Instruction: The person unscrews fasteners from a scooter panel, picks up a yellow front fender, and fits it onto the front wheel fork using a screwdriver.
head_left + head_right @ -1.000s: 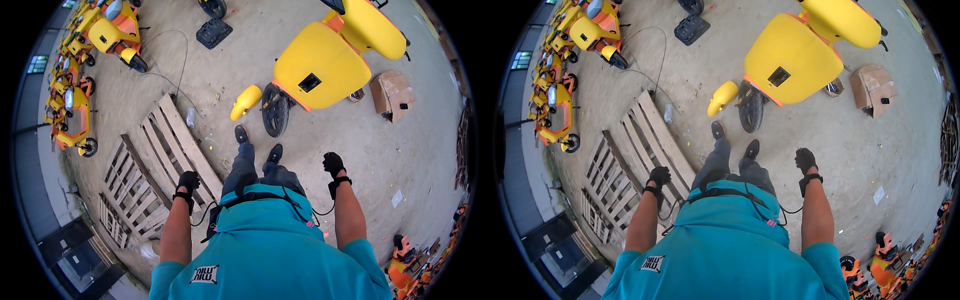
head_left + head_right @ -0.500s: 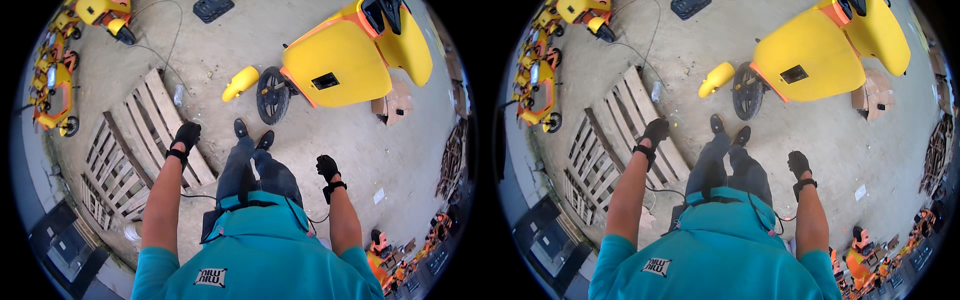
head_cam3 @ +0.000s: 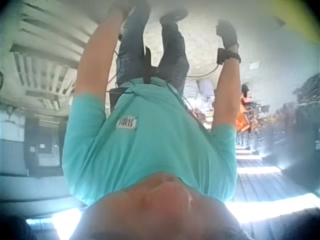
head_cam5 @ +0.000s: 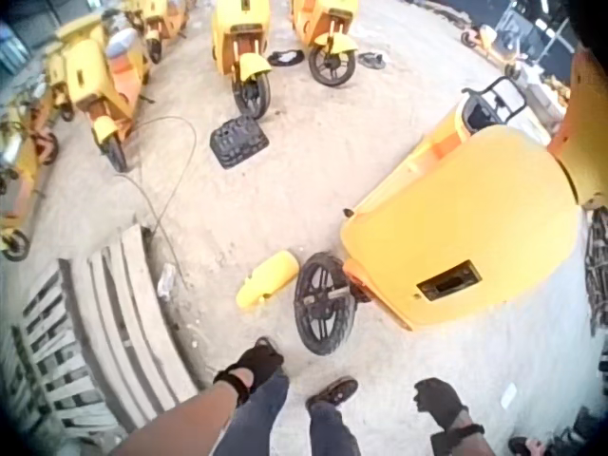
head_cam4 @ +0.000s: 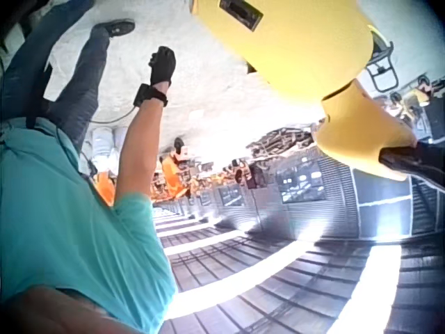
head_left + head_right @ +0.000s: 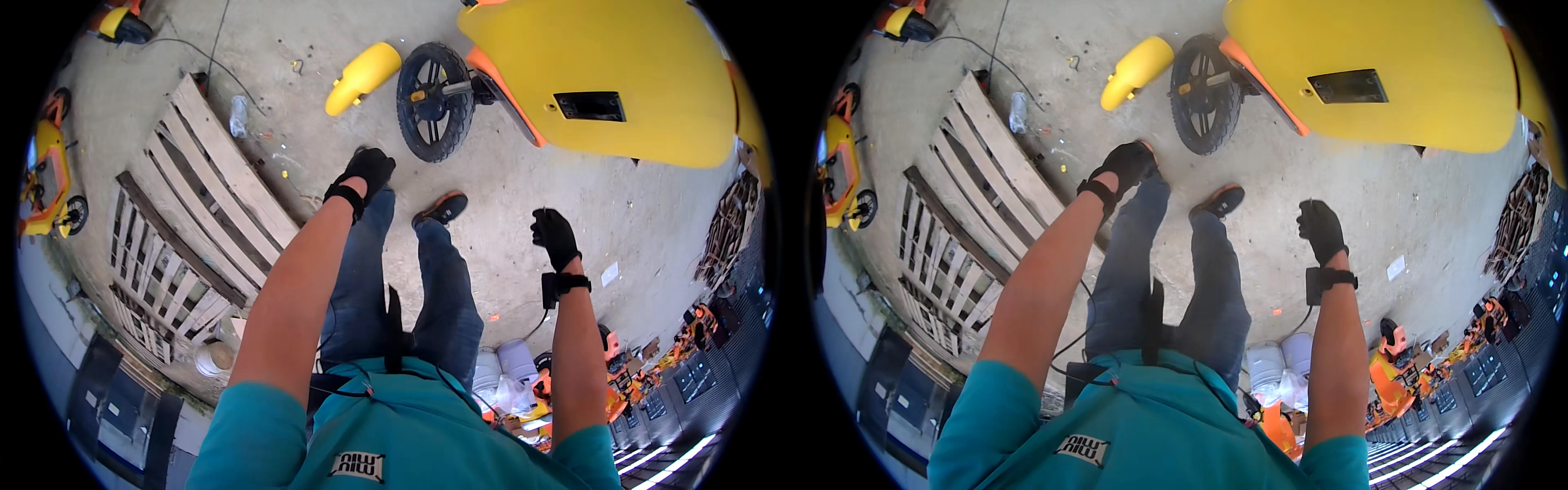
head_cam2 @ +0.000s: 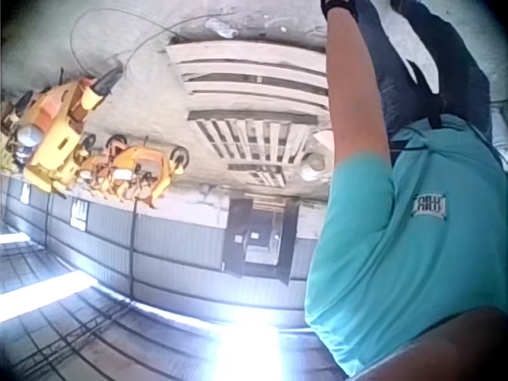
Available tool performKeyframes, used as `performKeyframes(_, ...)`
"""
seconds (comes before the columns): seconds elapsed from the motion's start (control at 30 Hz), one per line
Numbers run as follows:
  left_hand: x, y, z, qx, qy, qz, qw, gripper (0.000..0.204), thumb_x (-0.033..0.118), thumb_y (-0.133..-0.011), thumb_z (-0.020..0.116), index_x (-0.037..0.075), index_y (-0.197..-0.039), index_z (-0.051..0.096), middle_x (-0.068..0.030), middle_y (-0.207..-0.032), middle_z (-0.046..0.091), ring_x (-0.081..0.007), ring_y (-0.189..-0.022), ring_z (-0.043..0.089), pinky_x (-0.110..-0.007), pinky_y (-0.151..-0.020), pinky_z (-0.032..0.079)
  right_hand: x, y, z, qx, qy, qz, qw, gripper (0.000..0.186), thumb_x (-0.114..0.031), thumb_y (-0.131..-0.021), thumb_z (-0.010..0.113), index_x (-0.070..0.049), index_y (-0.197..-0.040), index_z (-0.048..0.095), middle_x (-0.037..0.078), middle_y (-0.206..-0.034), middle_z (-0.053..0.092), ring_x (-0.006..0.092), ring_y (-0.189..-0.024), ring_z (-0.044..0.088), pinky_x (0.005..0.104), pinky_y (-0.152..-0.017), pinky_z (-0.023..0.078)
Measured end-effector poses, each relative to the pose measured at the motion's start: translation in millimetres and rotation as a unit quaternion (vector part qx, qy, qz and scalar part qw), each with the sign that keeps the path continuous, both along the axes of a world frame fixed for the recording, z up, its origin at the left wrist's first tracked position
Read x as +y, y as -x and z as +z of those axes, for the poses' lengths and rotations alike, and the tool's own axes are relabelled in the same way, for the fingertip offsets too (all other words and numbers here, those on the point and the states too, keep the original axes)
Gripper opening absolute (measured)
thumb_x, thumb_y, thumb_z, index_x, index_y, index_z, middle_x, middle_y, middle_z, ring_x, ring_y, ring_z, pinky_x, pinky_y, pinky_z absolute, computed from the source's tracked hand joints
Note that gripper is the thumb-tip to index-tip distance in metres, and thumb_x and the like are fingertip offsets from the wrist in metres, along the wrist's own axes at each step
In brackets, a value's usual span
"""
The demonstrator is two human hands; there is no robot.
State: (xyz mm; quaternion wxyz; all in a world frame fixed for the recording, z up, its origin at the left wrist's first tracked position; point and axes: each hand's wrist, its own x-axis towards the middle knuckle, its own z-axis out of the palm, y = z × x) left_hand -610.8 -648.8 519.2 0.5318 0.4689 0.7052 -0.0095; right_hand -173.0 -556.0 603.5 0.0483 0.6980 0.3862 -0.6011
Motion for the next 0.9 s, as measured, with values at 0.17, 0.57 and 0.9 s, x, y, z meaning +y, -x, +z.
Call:
performKeyframes(0.17, 13.3, -40.8, -42.9, 0.000, -0.043, -0.034, 0.998, 0.023, 0.020, -0.092, 0.050, 0.008, -0.094, 0.069, -0.0164, -0.098, 0.070, -0.0346, -0.100, 0.066, -0.041, -0.091, 0.050, 58.7, 20.2, -63.3, -0.004, 0.001, 0.041, 0.999, 0.025, -0.031, -0.099, 0.059, -0.008, -0.106, 0.064, 0.003, -0.081, 0.062, 0.0122, -0.068, 0.058, 0.0280, -0.061, 0.049)
performKeyframes(0.57, 81.2, -148.8, -162.8, -0.001, -0.271, 0.266, 0.925, 0.063, 0.050, -0.091, 0.060, 0.008, -0.137, 0.051, -0.0191, -0.134, 0.057, -0.0355, -0.125, 0.054, -0.042, -0.103, 0.044, 110.6, -40.2, -233.3, -0.001, -0.010, -0.006, 1.000, 0.018, -0.023, -0.100, 0.056, -0.009, -0.106, 0.064, 0.002, -0.079, 0.061, 0.0111, -0.064, 0.057, 0.0285, -0.060, 0.051)
performKeyframes(0.9, 98.3, -134.7, -180.4, -0.047, -0.091, 0.006, 0.995, 0.062, 0.046, -0.089, 0.063, 0.003, -0.133, 0.055, -0.0218, -0.125, 0.061, -0.0356, -0.116, 0.059, -0.043, -0.099, 0.046, 103.2, 11.2, -357.4, 0.100, -0.022, 0.057, 0.993, 0.023, -0.032, -0.098, 0.062, -0.013, -0.108, 0.066, -0.003, -0.077, 0.059, 0.0073, -0.065, 0.055, 0.0264, -0.065, 0.052)
